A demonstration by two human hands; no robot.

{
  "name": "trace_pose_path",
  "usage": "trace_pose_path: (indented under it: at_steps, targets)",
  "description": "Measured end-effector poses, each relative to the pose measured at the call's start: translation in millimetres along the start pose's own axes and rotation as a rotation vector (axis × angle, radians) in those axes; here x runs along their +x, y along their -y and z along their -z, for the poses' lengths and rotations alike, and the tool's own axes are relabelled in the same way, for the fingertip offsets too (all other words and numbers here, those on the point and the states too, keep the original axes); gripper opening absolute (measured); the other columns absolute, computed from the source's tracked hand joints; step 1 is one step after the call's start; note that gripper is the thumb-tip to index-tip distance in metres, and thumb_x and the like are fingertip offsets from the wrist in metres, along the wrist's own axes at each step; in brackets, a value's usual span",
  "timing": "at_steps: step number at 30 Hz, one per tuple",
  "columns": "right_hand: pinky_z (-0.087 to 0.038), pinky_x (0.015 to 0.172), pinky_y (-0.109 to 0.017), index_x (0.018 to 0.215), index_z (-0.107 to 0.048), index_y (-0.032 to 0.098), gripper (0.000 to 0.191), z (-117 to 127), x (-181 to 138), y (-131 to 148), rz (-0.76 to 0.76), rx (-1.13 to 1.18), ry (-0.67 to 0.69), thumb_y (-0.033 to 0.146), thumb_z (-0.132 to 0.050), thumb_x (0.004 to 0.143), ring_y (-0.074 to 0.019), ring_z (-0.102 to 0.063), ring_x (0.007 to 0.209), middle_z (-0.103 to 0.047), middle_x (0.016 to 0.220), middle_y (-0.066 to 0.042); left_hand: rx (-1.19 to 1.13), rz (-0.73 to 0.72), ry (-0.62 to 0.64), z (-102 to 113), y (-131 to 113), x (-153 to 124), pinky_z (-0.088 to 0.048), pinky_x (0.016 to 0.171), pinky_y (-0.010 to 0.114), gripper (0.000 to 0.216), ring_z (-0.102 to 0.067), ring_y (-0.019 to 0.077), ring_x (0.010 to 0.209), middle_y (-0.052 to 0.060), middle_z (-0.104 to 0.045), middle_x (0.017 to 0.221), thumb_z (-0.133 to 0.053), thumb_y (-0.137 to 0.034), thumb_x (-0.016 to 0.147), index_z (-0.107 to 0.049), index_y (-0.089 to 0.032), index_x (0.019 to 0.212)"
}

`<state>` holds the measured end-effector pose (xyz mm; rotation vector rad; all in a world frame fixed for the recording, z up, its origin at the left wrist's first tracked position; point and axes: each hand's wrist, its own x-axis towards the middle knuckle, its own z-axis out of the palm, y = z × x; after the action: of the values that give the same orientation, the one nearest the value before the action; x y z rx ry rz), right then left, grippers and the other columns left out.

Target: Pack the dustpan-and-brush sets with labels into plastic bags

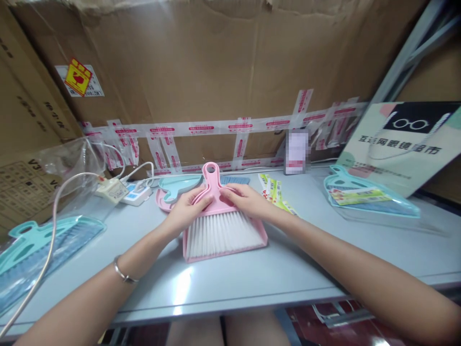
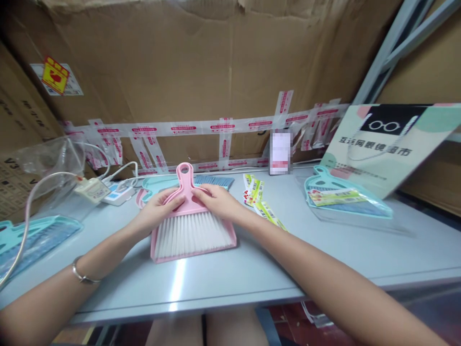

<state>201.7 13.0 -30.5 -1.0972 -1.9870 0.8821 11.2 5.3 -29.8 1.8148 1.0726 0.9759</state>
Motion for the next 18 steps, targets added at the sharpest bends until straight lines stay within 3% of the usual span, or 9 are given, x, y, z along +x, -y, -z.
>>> trace_pose_path:
  at_steps: [6,11,18]
  targets:
    - [-0.036,0.068,-0.027,0.072,-0.053,0.017,0.033,-10,-3,-1,0.002,-0.034,-0.035,0.042,-0.041,0.090,-0.0140,-0.052,0.070,-0.062,0.075,-0.001,-0.052,0.109,0.054,3,2,3,-0.041,0.075,0.028,0.037,-0.057,0.0189,0.082,0.004,-0.065,0.088,-0.061,-0.044,0.078,-0.066,-0.014,0.099]
    - [-0.037,0.068,-0.027,0.076,-0.057,0.017,0.030,-11,-3,-2,0.004,-0.065,-0.036,0.039,-0.041,0.090,-0.0157,-0.055,0.074,-0.065,0.080,-0.003,-0.162,0.161,0.108,4,0,3,-0.039,0.071,0.024,0.034,-0.055,0.0153,0.078,0.003,-0.062,0.088,-0.065,-0.041,0.074,-0.064,-0.015,0.095]
    - [-0.037,0.069,-0.027,0.075,-0.055,0.017,0.030,-14,-5,5,0.022,-0.039,0.013,0.037,-0.040,0.091,-0.0147,-0.053,0.073,-0.061,0.078,-0.003,-0.038,0.202,0.021,1,-10,3,-0.032,0.052,0.021,0.028,-0.041,0.0092,0.050,-0.004,-0.048,0.057,-0.058,-0.044,0.078,-0.060,-0.017,0.077]
